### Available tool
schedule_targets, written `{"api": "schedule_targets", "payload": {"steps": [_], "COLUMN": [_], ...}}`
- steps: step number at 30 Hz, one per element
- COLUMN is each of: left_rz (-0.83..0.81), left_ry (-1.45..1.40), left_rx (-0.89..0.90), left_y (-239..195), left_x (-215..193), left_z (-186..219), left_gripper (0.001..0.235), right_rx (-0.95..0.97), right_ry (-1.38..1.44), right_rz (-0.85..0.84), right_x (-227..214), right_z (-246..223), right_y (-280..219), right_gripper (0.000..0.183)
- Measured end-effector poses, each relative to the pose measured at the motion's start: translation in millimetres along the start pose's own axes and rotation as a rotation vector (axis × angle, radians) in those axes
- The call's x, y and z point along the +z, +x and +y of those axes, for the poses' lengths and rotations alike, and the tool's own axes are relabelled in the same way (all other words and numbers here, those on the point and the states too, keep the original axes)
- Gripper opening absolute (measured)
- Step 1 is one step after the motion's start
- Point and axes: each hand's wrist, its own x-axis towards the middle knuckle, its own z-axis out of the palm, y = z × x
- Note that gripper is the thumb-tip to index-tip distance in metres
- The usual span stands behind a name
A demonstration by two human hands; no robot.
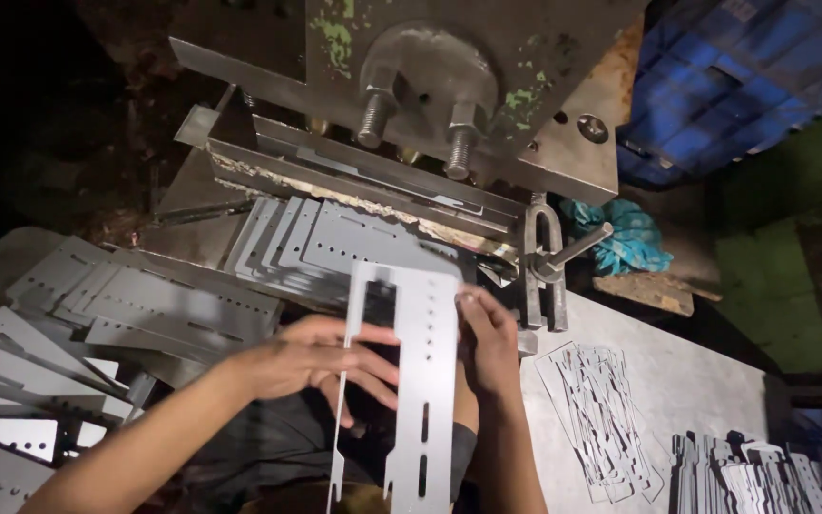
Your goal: The person places metal plates into a press machine, removes the stamped pieces, and peels away the scrap metal frames. The person then stacks the finished plates and the scrap frames into separate piles, repeating the process.
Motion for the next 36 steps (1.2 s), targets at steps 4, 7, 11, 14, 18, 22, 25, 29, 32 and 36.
{"api": "schedule_targets", "payload": {"steps": [4,7,11,14,18,22,25,29,32,36], "left_rz": [0.371,0.604,0.693,0.651,0.476,0.858,0.935,0.949,0.813,0.432], "left_ry": [0.143,0.165,0.135,-0.038,-0.017,0.242,0.284,0.383,0.850,1.812], "left_rx": [0.238,0.340,0.476,0.589,0.687,0.427,0.313,0.234,0.271,0.297], "left_y": [-31,-54,-50,-19,58,112,114,99,82,71], "left_x": [1,-12,-27,-56,-59,-99,-100,-99,-82,-55], "left_z": [-8,-14,-10,-6,41,62,71,63,48,37], "left_gripper": [0.054,0.056,0.060,0.059,0.049,0.046,0.045,0.043,0.032,0.038], "right_rx": [-0.041,0.069,-0.040,-0.175,-0.456,-0.264,-0.464,-0.341,-0.386,-0.205], "right_ry": [0.002,0.183,0.409,0.389,0.113,0.311,-0.448,0.341,0.589,0.498], "right_rz": [-0.042,-0.112,-0.145,-0.139,0.034,0.203,0.359,0.217,0.133,0.587], "right_x": [37,51,54,34,-38,-99,-140,-193,-252,-303], "right_z": [-31,-29,-22,-26,16,48,72,77,77,105], "right_y": [40,93,84,9,-61,-105,-122,-152,-165,-158], "right_gripper": [0.027,0.025,0.025,0.028,0.035,0.038,0.043,0.038,0.044,0.045]}}
